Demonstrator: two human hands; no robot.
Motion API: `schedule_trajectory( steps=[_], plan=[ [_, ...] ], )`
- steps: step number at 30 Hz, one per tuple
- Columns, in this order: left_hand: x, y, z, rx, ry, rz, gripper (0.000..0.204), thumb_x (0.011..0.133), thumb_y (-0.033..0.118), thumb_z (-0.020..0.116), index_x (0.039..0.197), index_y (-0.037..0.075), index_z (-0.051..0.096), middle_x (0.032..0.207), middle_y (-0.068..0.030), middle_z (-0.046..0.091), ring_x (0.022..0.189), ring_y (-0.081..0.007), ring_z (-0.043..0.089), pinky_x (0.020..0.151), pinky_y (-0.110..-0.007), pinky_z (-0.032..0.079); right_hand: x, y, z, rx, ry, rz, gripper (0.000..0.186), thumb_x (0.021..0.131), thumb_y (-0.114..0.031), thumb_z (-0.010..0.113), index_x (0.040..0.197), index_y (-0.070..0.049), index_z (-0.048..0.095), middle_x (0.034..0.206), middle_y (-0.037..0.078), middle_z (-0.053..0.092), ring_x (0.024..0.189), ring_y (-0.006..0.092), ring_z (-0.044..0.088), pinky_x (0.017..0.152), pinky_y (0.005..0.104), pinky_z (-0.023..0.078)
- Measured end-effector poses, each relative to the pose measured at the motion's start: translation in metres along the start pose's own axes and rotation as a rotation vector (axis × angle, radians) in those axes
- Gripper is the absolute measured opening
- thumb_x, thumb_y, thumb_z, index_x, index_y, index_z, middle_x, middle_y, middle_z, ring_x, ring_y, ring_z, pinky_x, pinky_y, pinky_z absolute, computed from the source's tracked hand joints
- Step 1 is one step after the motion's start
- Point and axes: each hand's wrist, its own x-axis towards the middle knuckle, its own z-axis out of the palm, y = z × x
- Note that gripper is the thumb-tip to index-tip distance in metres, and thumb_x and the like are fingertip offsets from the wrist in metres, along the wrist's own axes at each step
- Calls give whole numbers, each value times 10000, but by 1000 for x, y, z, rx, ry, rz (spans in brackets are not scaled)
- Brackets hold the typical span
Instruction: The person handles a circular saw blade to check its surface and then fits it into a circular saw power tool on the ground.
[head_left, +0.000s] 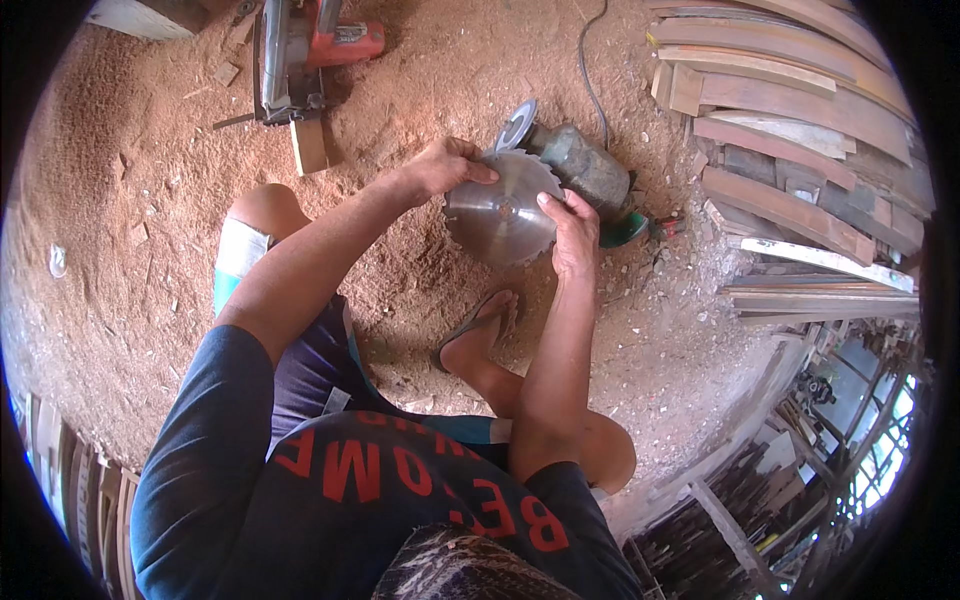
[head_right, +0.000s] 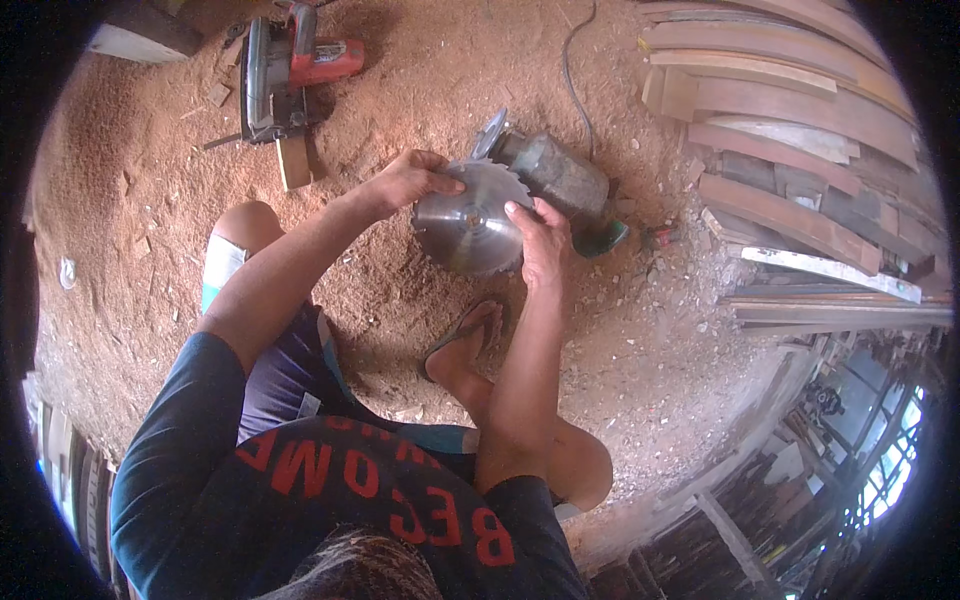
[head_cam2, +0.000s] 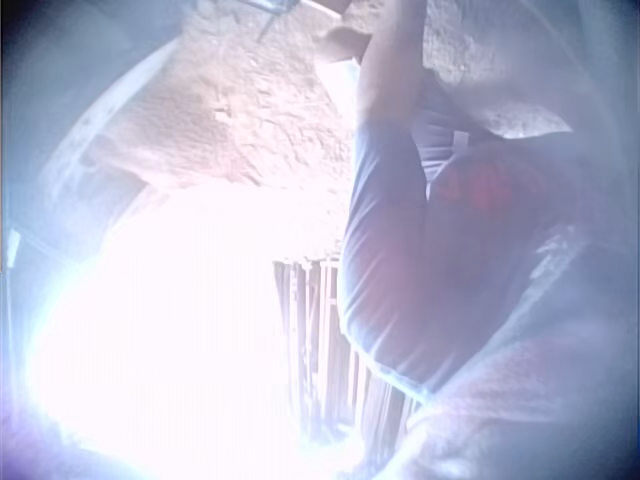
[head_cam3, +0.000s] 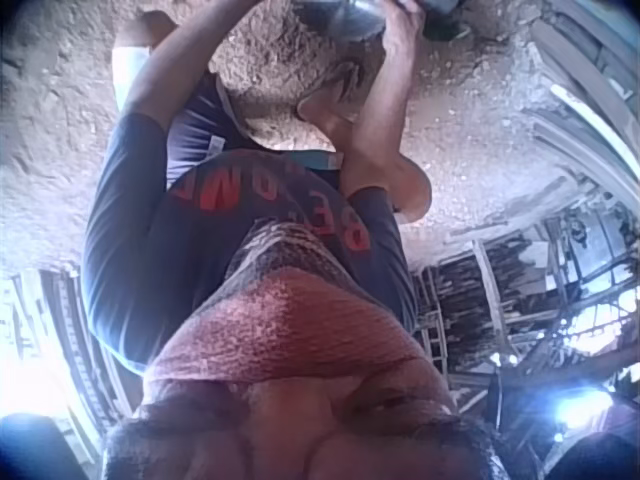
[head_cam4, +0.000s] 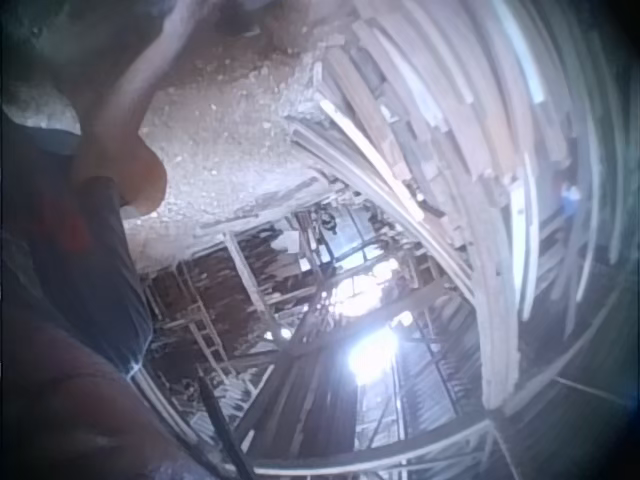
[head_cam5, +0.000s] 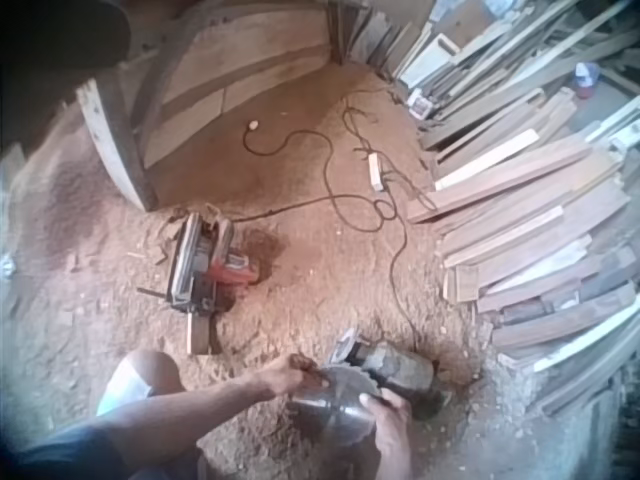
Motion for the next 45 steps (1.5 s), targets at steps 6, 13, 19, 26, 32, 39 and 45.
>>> schedule_trajectory(
  steps=[6, 13, 19, 26, 32, 39, 45],
  plan=[
    [-3, 3, 15, -21, 32, -39, 430, 839, 178, 831, 1194, -33, 713, 1072, -130, 753, 989, -211, 708, 929, -350, 536, -5, -2, -6, 12, 4, 1, 310, 857, -32, 792, 1131, 62, 682, 1045, 78, 710, 934, 149, 656, 893, 287, 506],
    [-2, 7, 12, -16, 55, -69, 449, 837, 180, 825, 1213, -34, 706, 1089, -136, 747, 1011, -226, 702, 950, -353, 531, 3, 0, -1, 6, 63, 22, 388, 846, -36, 808, 1174, 98, 651, 1064, 102, 699, 968, 167, 655, 933, 295, 497],
    [5, 0, 8, -19, 81, -77, 437, 834, 172, 828, 1205, -28, 711, 1079, -132, 750, 980, -220, 708, 917, -350, 548, 5, 2, 5, 27, 136, 24, 424, 829, -28, 817, 1181, 126, 637, 1056, 117, 702, 983, 172, 659, 963, 308, 495],
    [4, 2, 9, -45, 96, -70, 362, 835, 169, 826, 1131, -19, 737, 995, -114, 762, 888, -204, 718, 858, -341, 567, 7, 1, 9, -8, 154, 50, 623, 815, -18, 816, 1331, 173, 524, 1135, 172, 683, 1052, 219, 648, 1006, 333, 488],
    [7, 0, 9, -27, 99, -38, 334, 829, 159, 818, 1108, -11, 750, 963, -99, 763, 864, -187, 718, 822, -335, 572, 21, 16, -4, -28, 139, 44, 671, 806, -50, 835, 1370, 143, 528, 1278, 244, 643, 1115, 278, 656, 1033, 375, 494],
    [11, -3, 9, -15, 107, -50, 352, 824, 153, 821, 1125, -16, 749, 981, -106, 767, 861, -185, 721, 810, -327, 571, 14, 8, 6, -40, 189, 57, 653, 807, -47, 834, 1355, 148, 539, 1264, 240, 653, 1105, 278, 664, 1014, 373, 508],
    [11, -3, 9, -26, 127, -51, 363, 815, 157, 827, 1124, -18, 752, 987, -112, 767, 861, -196, 723, 814, -330, 572, 15, 7, 6, -36, 161, 72, 672, 809, -44, 834, 1370, 150, 519, 1256, 247, 657, 1102, 278, 668, 1015, 369, 508]
  ],
)
